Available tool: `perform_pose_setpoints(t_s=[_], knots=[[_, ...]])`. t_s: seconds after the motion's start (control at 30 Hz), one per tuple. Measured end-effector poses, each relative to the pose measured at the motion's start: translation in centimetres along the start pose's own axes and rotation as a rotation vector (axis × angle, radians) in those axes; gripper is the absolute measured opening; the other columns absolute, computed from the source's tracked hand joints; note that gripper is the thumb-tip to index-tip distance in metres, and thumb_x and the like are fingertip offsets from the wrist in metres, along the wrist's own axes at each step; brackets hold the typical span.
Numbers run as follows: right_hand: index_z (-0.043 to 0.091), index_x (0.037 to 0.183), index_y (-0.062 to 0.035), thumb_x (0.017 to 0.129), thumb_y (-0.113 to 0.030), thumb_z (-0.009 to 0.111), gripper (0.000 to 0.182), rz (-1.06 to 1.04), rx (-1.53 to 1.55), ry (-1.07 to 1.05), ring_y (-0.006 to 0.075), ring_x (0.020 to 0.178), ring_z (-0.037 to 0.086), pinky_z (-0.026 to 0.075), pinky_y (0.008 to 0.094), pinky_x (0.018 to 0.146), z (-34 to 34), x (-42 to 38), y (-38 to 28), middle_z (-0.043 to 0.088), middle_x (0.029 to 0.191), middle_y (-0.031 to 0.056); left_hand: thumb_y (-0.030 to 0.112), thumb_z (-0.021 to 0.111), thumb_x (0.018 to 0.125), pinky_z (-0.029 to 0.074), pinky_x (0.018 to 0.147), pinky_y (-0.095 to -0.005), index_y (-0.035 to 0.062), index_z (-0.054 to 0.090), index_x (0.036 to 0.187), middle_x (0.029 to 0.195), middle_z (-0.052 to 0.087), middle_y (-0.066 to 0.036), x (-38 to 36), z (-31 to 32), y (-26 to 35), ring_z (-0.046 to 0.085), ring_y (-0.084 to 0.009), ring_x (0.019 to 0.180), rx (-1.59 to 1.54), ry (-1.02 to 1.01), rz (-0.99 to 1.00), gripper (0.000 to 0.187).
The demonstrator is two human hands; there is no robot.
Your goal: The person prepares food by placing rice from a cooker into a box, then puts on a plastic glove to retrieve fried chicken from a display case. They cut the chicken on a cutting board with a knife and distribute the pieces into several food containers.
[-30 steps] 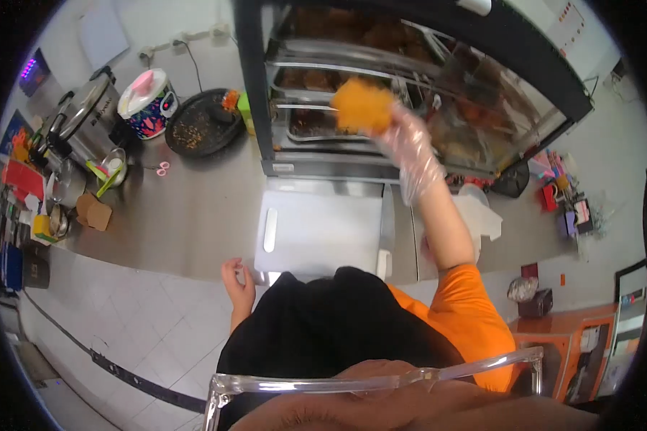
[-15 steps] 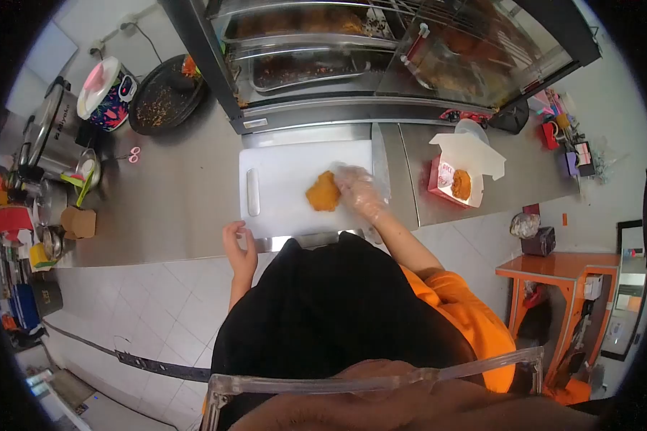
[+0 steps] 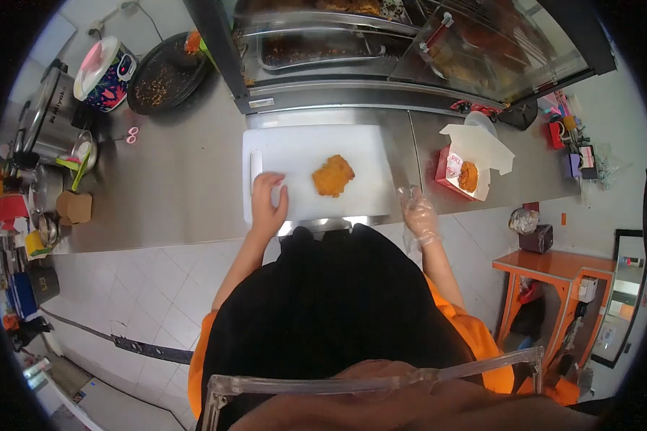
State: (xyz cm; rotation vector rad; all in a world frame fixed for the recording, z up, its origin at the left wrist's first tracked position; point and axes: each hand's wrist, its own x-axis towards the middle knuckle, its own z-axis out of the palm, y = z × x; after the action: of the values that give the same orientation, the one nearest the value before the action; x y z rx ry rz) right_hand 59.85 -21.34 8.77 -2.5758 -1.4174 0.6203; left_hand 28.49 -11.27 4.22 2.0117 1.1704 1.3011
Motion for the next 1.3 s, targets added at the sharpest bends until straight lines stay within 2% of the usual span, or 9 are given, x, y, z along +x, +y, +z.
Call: perform_pose_setpoints(t_s=[0.1,0.2,0.3,0.53,0.63,0.73,0.83,1.13,1.3], knots=[[0.057,0.098,-0.0044,0.091,-0.031,0.047,0.029,-0.14,-0.087,-0.035,0.0425,0.085,0.06,0.047,0.0503,0.076,0.6,-1.7,-1.4,0.063,0.087,0.0255,-0.001,0.059,0.076,0.043,0.08,-0.0395,0.0016,0.055,0.097,0.097,0.055,-0.016,4.5,2.7,1.3,0.052,-0.0329,0.089,-0.014,-0.023,0.162,0.022],[0.056,0.096,-0.0033,0.093,-0.028,0.043,0.028,-0.364,-0.063,-0.112,0.0425,0.082,0.06,0.046,0.0508,0.074,1.8,-2.2,-3.0,0.063,0.083,0.0239,0.003,0.059,0.077,0.042,0.081,-0.0406,0.0027,0.056,0.098,0.097,0.055,-0.015,8.5,6.7,1.5,0.052,-0.0344,0.09,-0.058,-0.078,0.293,0.021],[0.057,0.094,-0.0037,0.093,-0.026,0.043,0.026,-0.282,-0.127,-0.27,0.0412,0.081,0.06,0.046,0.0501,0.074,2.4,-1.7,-4.2,0.062,0.083,0.0235,0.008,0.058,0.079,0.04,0.083,-0.0408,0.004,0.055,0.102,0.101,0.054,-0.014,10.4,11.2,-1.2,0.05,-0.0335,0.096,-0.042,-0.225,0.311,0.023],[0.054,0.096,-0.0029,0.093,-0.029,0.045,0.028,-0.422,-0.157,-0.33,0.0414,0.079,0.061,0.047,0.0508,0.072,1.8,0.3,-1.9,0.062,0.08,0.0229,0.019,0.053,0.087,0.032,0.091,-0.0431,0.0069,0.051,0.115,0.119,0.043,-0.011,8.3,15.2,-4.5,0.041,-0.0289,0.11,0.178,-0.549,0.218,0.03],[0.055,0.097,-0.0027,0.093,-0.028,0.045,0.028,-0.433,-0.17,-0.386,0.041,0.079,0.061,0.047,0.0501,0.072,1.1,0.7,-2.3,0.062,0.081,0.0233,0.021,0.051,0.089,0.031,0.092,-0.0426,0.0076,0.049,0.119,0.121,0.042,-0.011,9.1,15.1,-4.6,0.04,-0.0289,0.111,0.206,-0.616,0.365,0.033],[0.056,0.096,-0.0032,0.092,-0.026,0.045,0.026,-0.441,-0.182,-0.39,0.0409,0.079,0.061,0.047,0.0494,0.072,2.4,1.4,-2.2,0.062,0.081,0.0239,0.023,0.05,0.09,0.031,0.092,-0.0423,0.0075,0.047,0.121,0.123,0.041,-0.012,9.0,14.8,-5.1,0.04,-0.0291,0.112,0.125,-0.656,0.187,0.035],[0.057,0.095,-0.0036,0.09,-0.024,0.046,0.023,-0.441,-0.151,-0.35,0.041,0.079,0.061,0.048,0.0492,0.071,6.7,1.4,-0.1,0.062,0.081,0.0241,0.025,0.049,0.091,0.031,0.092,-0.0421,0.0067,0.044,0.124,0.126,0.04,-0.013,8.7,14.6,-4.6,0.039,-0.0298,0.113,0.196,-0.679,0.267,0.038],[0.058,0.098,-0.0046,0.091,-0.025,0.046,0.025,-0.372,-0.196,-0.402,0.0399,0.082,0.062,0.049,0.0483,0.073,1.5,1.0,-3.1,0.063,0.084,0.0226,0.029,0.048,0.091,0.029,0.096,-0.0438,0.0068,0.04,0.127,0.126,0.04,-0.014,8.1,14.9,-5.5,0.039,-0.0314,0.114,0.125,-0.646,0.126,0.043],[0.06,0.099,-0.0052,0.093,-0.029,0.044,0.03,-0.431,-0.184,-0.326,0.0398,0.083,0.062,0.048,0.0486,0.074,5.8,2.8,-1.1,0.063,0.084,0.0228,0.029,0.049,0.091,0.03,0.094,-0.0441,0.0077,0.04,0.127,0.125,0.041,-0.014,8.2,15.1,-6.8,0.039,-0.0321,0.113,0.205,-0.609,0.184,0.043]])
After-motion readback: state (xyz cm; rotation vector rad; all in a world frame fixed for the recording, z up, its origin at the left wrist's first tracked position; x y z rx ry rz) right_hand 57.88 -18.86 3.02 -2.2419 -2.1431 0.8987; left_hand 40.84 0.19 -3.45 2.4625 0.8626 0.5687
